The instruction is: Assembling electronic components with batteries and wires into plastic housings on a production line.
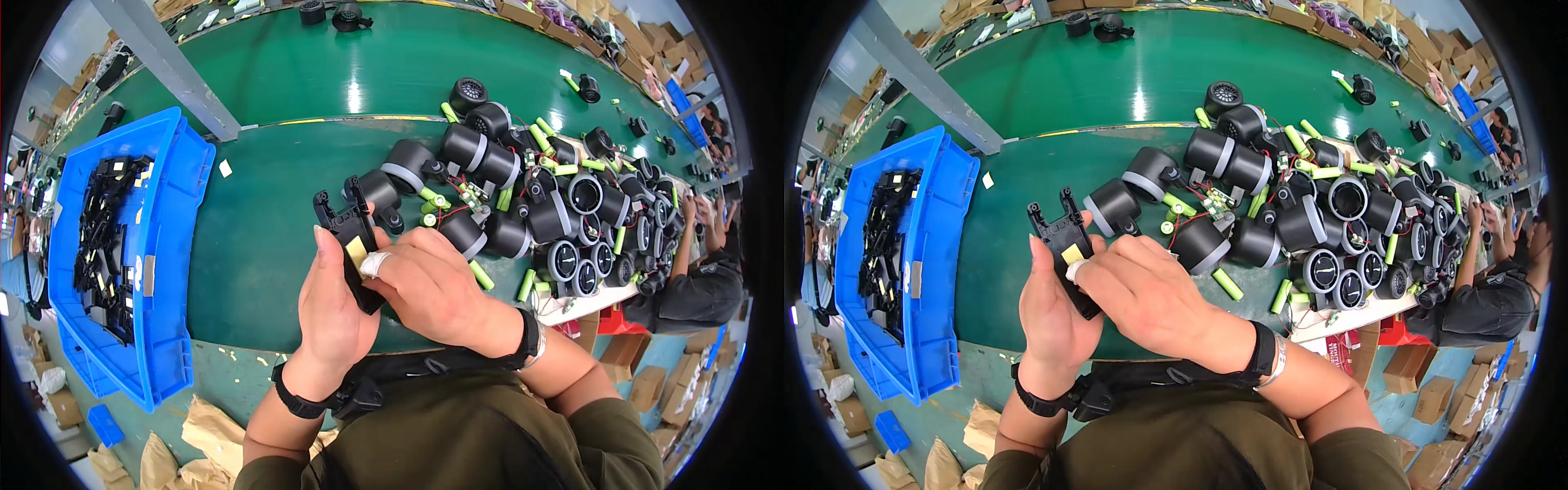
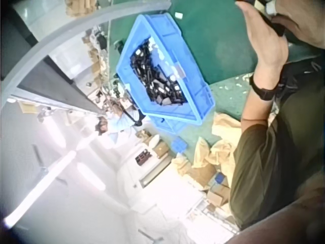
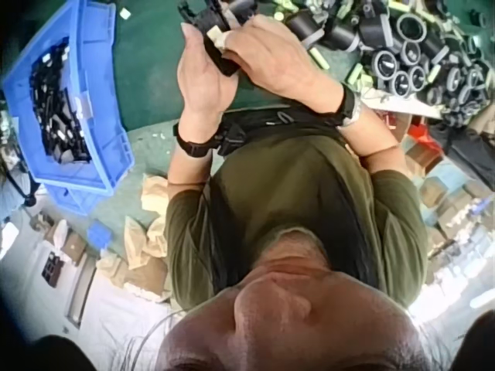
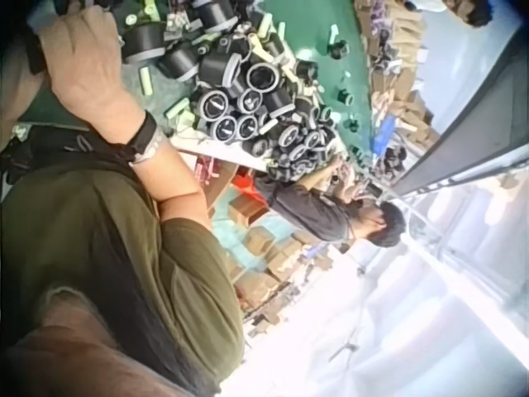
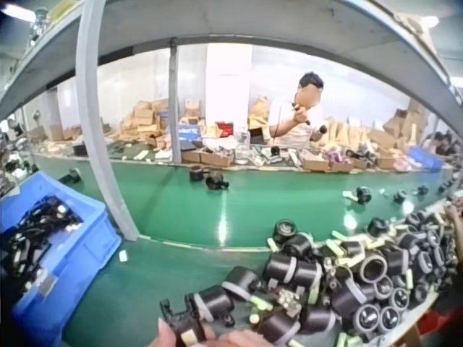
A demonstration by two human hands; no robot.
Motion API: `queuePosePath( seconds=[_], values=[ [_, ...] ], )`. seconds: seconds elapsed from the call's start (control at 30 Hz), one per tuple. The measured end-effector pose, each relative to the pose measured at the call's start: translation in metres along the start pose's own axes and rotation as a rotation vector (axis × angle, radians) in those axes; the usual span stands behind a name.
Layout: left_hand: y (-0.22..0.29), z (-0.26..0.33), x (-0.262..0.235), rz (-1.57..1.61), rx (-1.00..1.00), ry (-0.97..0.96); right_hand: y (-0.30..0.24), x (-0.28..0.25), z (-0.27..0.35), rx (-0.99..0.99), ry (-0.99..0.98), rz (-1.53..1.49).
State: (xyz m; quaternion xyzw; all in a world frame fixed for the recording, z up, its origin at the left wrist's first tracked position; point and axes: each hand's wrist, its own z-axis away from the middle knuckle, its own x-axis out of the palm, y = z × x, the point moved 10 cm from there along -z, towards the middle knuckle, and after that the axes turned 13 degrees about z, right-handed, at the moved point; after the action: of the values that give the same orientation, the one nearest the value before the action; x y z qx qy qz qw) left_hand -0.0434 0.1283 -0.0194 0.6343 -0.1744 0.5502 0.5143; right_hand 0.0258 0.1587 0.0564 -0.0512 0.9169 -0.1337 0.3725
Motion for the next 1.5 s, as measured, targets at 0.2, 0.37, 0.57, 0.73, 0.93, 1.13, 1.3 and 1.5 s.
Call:
queuePosePath(
  seconds=[0.2,0.37,0.57,0.73,0.93,1.13,1.3,1.5],
  values=[
    [0.002,0.007,-0.008,-0.144,-0.015,0.018,-0.020,0.002,-0.002,-0.082,-0.018,0.075],
    [0.002,0.013,-0.042,-0.300,-0.065,0.114,0.039,0.002,-0.009,0.385,-0.223,-0.206],
    [0.039,0.006,-0.063,-0.270,0.077,0.276,0.173,-0.075,-0.066,0.373,0.135,0.559],
    [0.044,0.016,-0.078,-0.275,0.112,0.315,0.092,-0.018,-0.042,0.188,-0.198,0.415],
    [0.033,0.021,-0.083,-0.300,0.069,0.325,0.054,0.028,0.026,0.042,-0.536,0.686],
    [0.012,0.015,-0.063,-0.336,0.019,0.246,0.076,0.006,-0.019,0.223,-0.219,0.233],
    [0.015,0.016,-0.059,-0.362,0.076,0.229,0.087,0.026,-0.017,0.594,-0.432,-0.233],
    [0.026,0.032,-0.086,-0.237,0.205,0.377,0.046,0.091,0.051,1.325,-0.450,-1.471]
  ],
)
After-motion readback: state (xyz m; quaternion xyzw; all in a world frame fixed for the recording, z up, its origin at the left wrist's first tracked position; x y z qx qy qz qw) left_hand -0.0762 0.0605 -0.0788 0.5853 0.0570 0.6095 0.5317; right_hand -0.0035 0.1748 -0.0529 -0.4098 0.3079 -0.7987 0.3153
